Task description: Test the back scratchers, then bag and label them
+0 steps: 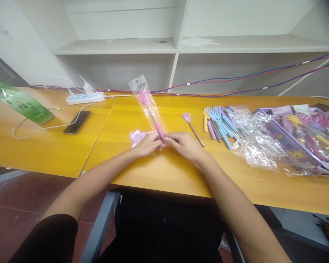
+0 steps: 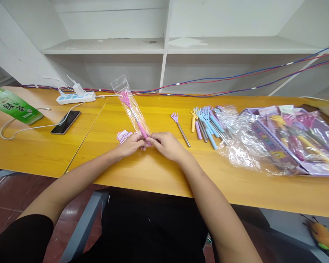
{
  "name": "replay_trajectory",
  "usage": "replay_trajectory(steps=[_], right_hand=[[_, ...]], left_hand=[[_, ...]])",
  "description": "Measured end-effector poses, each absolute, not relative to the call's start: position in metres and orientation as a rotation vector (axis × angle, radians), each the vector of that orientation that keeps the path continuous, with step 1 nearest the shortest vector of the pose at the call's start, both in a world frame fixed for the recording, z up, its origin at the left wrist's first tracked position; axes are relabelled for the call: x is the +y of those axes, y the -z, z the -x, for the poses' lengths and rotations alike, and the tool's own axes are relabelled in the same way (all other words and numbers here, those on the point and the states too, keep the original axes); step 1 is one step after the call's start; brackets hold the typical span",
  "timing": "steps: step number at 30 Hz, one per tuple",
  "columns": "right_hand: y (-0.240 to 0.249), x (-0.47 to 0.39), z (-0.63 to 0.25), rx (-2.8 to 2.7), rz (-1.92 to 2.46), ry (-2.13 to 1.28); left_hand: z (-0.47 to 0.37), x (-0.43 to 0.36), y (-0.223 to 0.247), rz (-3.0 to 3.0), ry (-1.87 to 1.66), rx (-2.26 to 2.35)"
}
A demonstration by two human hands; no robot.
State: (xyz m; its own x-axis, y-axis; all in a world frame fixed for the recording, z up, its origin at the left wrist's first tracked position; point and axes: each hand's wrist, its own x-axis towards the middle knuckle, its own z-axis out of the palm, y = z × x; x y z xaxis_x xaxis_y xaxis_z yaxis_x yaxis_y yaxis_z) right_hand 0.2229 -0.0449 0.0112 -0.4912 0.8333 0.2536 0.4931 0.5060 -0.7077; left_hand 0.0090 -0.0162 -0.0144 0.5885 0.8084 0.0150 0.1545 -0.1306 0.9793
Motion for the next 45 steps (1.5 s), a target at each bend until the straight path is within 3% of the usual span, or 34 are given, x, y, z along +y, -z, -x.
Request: replay_trajectory(steps=[19, 45], right_hand=[[-0.012, -0.048, -0.223, -2.202, 1.007, -0.895], [-0.012, -0.048, -0.221, -2.283, 1.029, -0.805]], left_hand=[[-0.007, -0.015, 0.016, -1.757, -0.709, 0.952], [-0.005, -0.015, 0.012, -1.873, -0.673, 1.067]])
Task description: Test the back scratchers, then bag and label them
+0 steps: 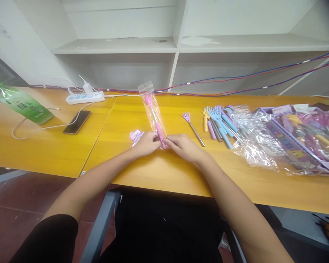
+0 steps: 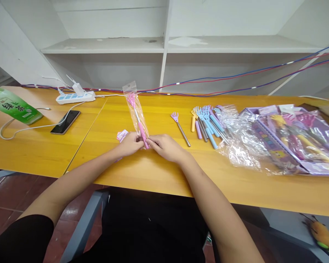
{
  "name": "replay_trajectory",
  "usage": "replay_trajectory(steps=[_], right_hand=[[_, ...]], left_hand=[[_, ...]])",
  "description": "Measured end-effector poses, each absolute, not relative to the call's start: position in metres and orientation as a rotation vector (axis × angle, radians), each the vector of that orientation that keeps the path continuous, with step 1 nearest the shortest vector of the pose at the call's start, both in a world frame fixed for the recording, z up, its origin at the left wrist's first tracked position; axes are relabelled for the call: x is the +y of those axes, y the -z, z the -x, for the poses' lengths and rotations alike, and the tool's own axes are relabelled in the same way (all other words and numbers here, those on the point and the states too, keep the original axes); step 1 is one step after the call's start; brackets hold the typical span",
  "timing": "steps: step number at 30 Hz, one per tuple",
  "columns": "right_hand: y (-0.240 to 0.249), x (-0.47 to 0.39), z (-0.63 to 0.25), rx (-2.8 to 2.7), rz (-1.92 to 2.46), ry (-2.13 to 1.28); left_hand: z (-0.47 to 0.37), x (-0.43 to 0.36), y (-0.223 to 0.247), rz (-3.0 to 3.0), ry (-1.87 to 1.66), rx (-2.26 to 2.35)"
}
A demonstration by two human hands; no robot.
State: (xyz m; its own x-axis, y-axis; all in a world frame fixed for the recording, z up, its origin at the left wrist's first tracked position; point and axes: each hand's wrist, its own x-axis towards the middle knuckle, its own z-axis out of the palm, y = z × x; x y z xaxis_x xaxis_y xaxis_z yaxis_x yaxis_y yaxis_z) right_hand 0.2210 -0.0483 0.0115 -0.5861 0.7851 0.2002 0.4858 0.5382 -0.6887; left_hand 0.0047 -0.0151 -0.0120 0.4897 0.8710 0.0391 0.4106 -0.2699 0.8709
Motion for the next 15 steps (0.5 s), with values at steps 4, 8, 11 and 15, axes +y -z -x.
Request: replay_trajectory(steps=[4, 8, 11, 15], right_hand=[[-0.0135, -0.0502, -0.2194, -2.299, 1.003, -0.812], [-0.0151, -0.0522, -0.2179, -2.291, 0.992, -0.843], [-0.0158, -0.0532, -0.2176, -2.267, 0.999, -0.858], [-0.0138, -0.0515, -0.2193, -2.215, 1.057, -0.884]], left_hand=[[-0.0037, -0.0152, 0.0082, -1.943, -0.66, 1.1], [-0.0036, -0.017, 0.0035, -1.942, -0.672, 1.088], [-0.0037, -0.0171, 0.0015, -1.933, -0.671, 1.105], [-0.0038, -0.015, 0.0057, -1.958, -0.672, 0.974]])
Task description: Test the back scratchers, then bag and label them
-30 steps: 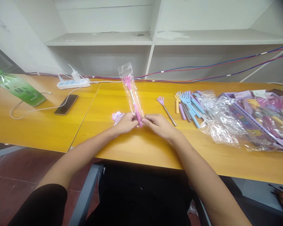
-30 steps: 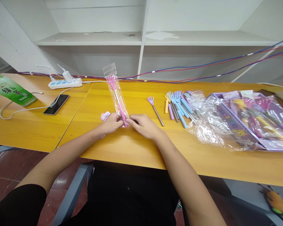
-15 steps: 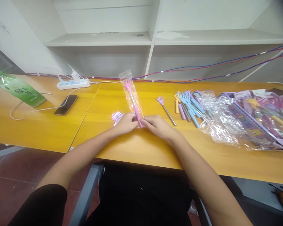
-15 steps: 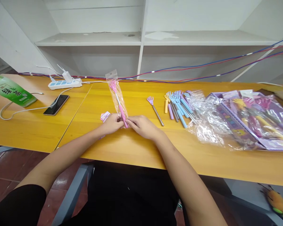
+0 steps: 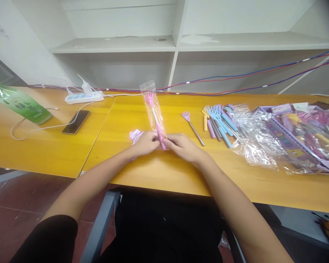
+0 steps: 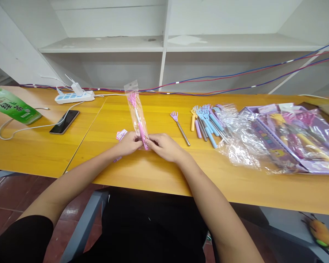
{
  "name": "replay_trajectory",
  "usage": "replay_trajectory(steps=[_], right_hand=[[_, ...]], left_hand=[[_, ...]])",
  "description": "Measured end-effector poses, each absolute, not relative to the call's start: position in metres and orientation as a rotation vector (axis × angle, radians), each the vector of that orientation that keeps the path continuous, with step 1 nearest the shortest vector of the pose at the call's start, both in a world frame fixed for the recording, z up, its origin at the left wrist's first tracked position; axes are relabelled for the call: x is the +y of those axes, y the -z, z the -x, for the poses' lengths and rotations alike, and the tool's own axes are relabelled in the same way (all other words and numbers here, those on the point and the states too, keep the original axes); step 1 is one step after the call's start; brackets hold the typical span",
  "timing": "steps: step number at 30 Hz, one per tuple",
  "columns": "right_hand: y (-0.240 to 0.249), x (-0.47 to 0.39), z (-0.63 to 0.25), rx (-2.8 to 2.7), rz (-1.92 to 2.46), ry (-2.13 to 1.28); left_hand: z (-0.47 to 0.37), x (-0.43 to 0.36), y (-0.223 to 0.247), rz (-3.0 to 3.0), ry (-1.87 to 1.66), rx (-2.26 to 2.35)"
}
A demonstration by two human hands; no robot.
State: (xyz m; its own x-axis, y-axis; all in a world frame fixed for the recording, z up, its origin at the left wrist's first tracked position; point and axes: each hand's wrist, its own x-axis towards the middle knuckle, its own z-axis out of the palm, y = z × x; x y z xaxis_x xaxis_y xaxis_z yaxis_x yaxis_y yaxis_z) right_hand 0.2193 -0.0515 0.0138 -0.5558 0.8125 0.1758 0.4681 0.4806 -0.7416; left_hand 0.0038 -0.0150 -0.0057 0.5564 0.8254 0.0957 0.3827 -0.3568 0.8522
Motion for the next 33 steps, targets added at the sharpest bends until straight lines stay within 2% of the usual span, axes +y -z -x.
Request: replay_trajectory(steps=[3, 8, 13, 15, 18, 22, 27, 33], right_hand=[[-0.007, -0.046, -0.221, -2.025, 1.12, -0.882], [0.0, -0.035, -0.223, -1.556, 1.088, -1.122], [-0.006, -0.034, -0.225, -1.481, 1.102, -1.138], [-0.008, -0.035, -0.225, -1.484, 1.086, -1.169], [-0.008, -0.037, -0.222, -1.489, 1.038, -1.259], [-0.008, -0.043, -0.215, -1.578, 1.003, -1.409], [-0.012, -0.05, -0.211, -1.68, 1.011, -1.533], [-0.015, -0.054, -0.211, -1.716, 1.049, -1.516]], left_hand=[[-0.004, -0.017, 0.008, -1.964, -0.58, 0.862], [-0.007, -0.032, -0.004, -2.035, -0.294, 0.564], [-0.01, -0.041, -0.005, -1.981, -0.22, 0.499], [-0.011, -0.038, 0.002, -1.842, -0.337, 0.602], [-0.011, -0.03, 0.012, -1.606, -0.698, 0.749], [-0.008, -0.016, 0.011, -1.531, -1.076, 0.785], [-0.005, -0.011, 0.002, -1.528, -1.132, 0.852], [-0.007, -0.013, 0.002, -1.405, -1.167, 0.871]])
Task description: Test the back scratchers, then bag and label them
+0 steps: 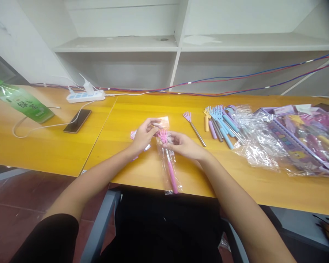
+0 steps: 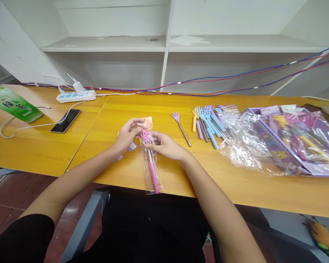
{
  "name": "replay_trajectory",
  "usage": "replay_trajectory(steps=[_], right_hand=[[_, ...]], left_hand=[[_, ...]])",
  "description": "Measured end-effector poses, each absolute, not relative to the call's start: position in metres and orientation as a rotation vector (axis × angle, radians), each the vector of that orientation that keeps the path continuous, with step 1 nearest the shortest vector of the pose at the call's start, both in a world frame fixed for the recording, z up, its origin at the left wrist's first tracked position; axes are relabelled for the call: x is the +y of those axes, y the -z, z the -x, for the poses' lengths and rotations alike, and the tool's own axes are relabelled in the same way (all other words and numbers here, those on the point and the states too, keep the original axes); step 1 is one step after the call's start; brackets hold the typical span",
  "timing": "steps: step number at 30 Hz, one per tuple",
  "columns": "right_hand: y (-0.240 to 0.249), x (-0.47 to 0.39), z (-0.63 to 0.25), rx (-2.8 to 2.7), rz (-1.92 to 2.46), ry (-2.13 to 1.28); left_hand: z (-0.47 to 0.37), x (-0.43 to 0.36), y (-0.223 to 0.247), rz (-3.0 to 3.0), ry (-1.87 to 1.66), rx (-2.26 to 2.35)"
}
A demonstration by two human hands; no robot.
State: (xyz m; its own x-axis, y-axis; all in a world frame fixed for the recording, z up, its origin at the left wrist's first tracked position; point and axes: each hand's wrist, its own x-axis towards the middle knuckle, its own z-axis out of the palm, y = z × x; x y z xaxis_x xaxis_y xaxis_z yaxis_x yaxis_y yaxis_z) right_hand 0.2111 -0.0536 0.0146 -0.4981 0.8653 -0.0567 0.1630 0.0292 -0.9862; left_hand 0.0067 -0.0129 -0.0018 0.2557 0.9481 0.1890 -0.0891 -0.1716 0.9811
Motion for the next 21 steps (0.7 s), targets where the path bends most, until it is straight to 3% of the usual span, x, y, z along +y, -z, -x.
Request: replay_trajectory(steps=[21], right_hand=[[-0.0126, -0.0543, -0.2105, -1.719, 0.941, -1.581]], left_hand=[[-0.0035, -0.0122, -0.0002, -1.399, -1.177, 0.861]])
